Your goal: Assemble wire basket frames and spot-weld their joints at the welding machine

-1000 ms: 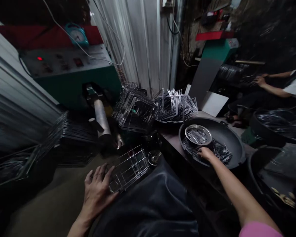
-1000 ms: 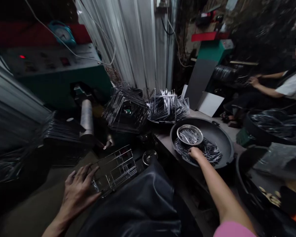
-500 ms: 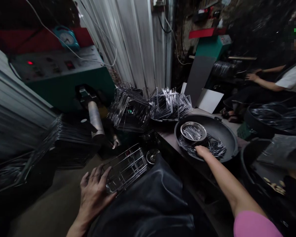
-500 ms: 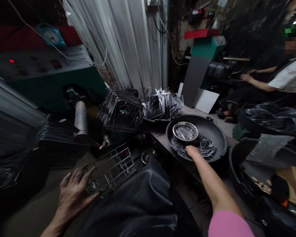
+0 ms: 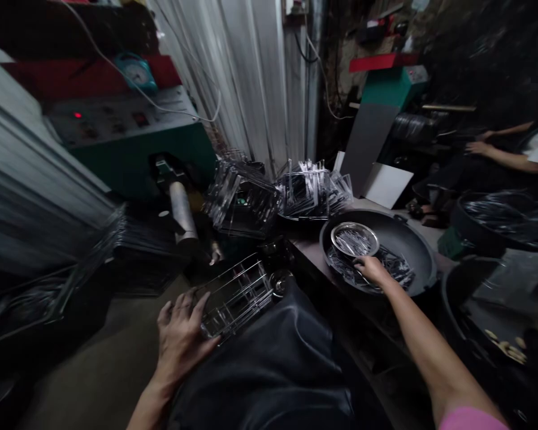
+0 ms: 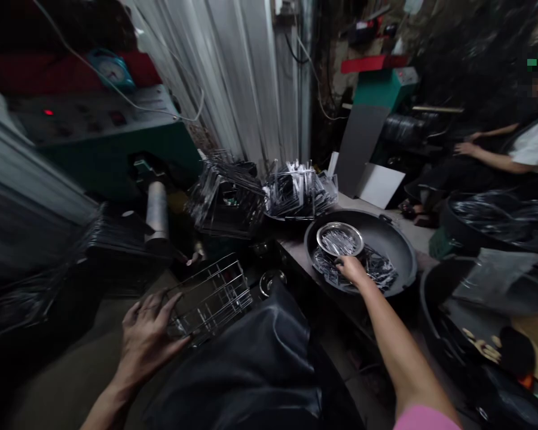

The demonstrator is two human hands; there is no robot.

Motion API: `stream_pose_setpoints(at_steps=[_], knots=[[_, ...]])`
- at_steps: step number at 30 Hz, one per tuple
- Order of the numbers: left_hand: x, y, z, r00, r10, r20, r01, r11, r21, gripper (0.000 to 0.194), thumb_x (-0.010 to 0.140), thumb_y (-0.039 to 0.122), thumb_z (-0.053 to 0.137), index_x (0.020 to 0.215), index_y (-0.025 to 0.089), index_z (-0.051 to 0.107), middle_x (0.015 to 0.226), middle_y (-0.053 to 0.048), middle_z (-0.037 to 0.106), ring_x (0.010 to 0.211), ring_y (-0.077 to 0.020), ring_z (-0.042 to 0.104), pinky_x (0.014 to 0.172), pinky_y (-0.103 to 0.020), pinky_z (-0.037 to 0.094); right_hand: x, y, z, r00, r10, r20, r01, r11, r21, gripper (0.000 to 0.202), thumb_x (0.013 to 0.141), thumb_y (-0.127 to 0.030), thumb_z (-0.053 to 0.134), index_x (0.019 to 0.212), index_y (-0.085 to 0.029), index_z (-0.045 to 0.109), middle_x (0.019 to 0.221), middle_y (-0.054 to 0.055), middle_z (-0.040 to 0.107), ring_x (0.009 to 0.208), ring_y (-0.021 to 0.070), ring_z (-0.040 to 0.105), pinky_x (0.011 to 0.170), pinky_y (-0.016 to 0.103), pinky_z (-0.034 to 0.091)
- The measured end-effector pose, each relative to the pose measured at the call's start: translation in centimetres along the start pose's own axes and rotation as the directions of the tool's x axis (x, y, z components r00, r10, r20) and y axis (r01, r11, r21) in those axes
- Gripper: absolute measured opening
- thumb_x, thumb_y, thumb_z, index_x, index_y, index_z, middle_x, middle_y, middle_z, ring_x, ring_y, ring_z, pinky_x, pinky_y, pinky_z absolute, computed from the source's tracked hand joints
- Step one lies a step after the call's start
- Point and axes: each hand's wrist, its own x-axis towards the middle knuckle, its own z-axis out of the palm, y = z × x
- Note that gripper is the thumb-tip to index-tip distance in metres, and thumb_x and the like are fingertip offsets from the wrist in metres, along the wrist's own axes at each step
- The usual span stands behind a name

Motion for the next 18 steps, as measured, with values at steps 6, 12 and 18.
stream_pose_setpoints(at_steps=[6, 12, 18], knots=[[1.8, 2.4, -1.4, 0.989, -0.088, 0.118, 0.091, 0.996, -0.023, 0.075, 0.056, 0.041, 0.067, 0.121, 0.011, 0.048, 0.129, -0.023, 0.043, 0.119, -0.036, 0.039, 0.1, -0.05, 0.021, -4.5, -14.1, -1.2, 0.748, -0.659, -0.075, 0.656, 0.752, -0.063, 0.02, 0.085, -0.017, 0.048, 0.099, -0.021, 0.061, 0.093, 0.005, 0.064, 0.073, 0.0149, 0.06, 0.063, 0.021, 0.04], [2.5, 3.3, -1.9, 0.978, -0.119, 0.169, 0.134, 0.988, -0.078, 0.076, 0.053, 0.035, 0.069, 0.121, 0.01, 0.047, 0.131, -0.024, 0.041, 0.12, -0.0381, 0.037, 0.101, -0.053, 0.018, -6.6, -25.2, 1.0, 0.619, -0.784, 0.05, 0.77, 0.593, -0.235, 0.023, 0.083, -0.004, 0.039, 0.095, -0.016, 0.055, 0.081, 0.007, 0.063, 0.068, 0.0162, 0.059, 0.053, 0.023, 0.031], [2.3, 3.0, -1.5, 0.98, -0.123, 0.159, 0.143, 0.982, -0.121, 0.072, 0.055, 0.033, 0.066, 0.121, 0.011, 0.046, 0.132, -0.023, 0.041, 0.122, -0.0377, 0.035, 0.102, -0.054, 0.015, -6.7, -28.3, 4.4, 0.698, -0.702, -0.144, 0.688, 0.713, -0.139, 0.02, 0.083, -0.007, 0.038, 0.085, -0.016, 0.055, 0.078, 0.007, 0.063, 0.068, 0.0153, 0.058, 0.053, 0.022, 0.029]])
